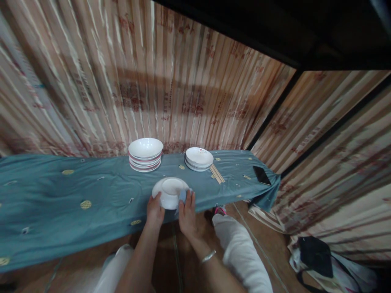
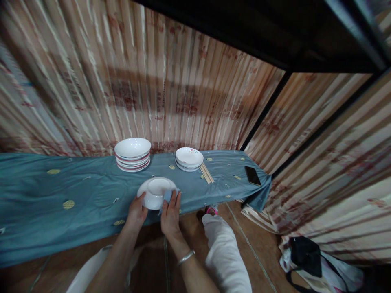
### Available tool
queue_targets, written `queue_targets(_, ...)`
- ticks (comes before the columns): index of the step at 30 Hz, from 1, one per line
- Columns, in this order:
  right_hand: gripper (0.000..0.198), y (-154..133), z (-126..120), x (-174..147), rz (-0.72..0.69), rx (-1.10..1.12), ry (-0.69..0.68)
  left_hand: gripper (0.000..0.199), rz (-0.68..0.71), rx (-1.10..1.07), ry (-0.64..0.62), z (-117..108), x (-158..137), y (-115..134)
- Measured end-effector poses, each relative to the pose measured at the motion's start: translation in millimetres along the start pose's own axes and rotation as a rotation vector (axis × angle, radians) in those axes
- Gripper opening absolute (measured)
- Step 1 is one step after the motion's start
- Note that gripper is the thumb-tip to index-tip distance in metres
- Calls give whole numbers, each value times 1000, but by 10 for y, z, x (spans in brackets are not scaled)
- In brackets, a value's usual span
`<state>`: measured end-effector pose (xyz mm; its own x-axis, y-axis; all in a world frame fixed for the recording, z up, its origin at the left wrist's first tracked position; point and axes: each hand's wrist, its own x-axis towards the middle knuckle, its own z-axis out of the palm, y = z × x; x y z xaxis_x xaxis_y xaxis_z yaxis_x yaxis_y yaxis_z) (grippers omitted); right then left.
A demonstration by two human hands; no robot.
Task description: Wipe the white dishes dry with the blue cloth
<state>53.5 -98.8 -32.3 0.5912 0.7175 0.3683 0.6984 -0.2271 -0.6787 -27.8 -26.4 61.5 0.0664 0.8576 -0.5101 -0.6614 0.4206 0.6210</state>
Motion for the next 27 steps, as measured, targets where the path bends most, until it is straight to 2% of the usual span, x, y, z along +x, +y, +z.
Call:
queue_targets(6,57,-95,-72,-130,-135,-58,20,23,-4,-8,2,-78,-1,-91)
queue_targets(11,56,-200,-158,-153,-265,-129,-19,19,-12,-35,-29,-119,21,-151)
queue_targets(18,55,-245,-229,-126,-328,-159,-62,21,-33,-70,-103,-104,52,-184)
queue_targets(23,55,-323,-295,-56,-401,-227,-156,30,-61,-130,-106,-74,10,-171)
queue_targets(27,53,-450,-341,29,-506,-250,-286,40,-85,-148,-104,-101,-3,-169)
